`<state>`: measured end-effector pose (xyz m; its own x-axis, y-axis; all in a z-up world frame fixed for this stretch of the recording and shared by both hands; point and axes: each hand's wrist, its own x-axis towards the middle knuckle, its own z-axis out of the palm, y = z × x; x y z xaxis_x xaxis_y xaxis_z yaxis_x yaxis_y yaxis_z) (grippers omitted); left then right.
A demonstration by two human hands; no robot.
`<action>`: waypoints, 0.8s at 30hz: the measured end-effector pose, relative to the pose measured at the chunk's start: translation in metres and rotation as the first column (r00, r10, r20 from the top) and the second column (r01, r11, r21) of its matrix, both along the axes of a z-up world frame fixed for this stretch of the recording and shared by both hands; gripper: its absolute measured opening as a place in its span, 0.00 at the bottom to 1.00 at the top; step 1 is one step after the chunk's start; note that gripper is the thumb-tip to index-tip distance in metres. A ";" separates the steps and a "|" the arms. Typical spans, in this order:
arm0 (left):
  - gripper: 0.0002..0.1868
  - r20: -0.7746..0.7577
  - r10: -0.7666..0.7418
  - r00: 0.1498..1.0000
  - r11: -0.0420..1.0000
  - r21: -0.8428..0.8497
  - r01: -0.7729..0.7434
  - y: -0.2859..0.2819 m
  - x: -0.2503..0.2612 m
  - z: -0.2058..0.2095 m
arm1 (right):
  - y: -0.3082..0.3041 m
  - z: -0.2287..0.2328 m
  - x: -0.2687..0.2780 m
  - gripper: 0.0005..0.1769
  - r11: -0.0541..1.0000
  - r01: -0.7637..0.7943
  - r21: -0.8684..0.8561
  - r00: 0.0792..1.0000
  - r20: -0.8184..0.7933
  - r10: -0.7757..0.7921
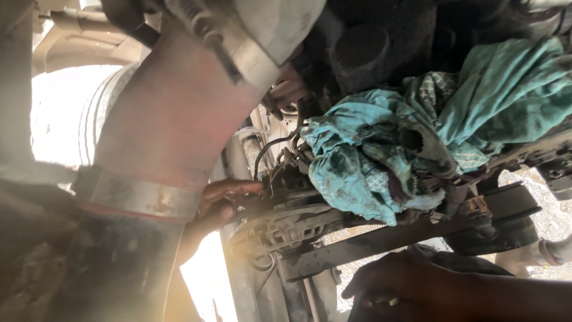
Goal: Adjusting and tightening components on a large vehicle engine.
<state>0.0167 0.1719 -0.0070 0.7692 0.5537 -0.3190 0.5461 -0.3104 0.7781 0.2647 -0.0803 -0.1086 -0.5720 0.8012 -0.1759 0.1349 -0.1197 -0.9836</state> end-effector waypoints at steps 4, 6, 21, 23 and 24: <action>0.36 -0.024 0.072 0.997 0.994 0.089 -0.070 0.002 -0.003 0.014 | 0.023 -0.046 0.018 0.19 0.999 -0.031 -0.016 0.999 0.034 0.031; 0.37 -0.034 0.110 0.993 0.986 0.132 -0.104 0.002 -0.005 0.016 | 0.018 -0.057 0.018 0.19 0.999 -0.045 -0.020 0.998 0.046 0.046; 0.38 -0.089 0.347 0.934 0.843 0.466 -0.269 0.025 -0.113 -0.070 | 0.002 -0.054 0.009 0.17 0.998 0.022 0.060 0.995 0.099 -0.028; 0.38 -0.089 0.382 0.920 0.816 0.500 -0.291 0.004 -0.182 -0.140 | 0.000 -0.062 0.005 0.18 0.964 0.024 0.264 0.996 0.075 -0.045; 0.38 -0.086 0.398 0.913 0.801 0.518 -0.301 0.008 -0.159 -0.115 | -0.001 -0.061 0.004 0.18 0.964 0.020 0.264 0.996 0.080 -0.042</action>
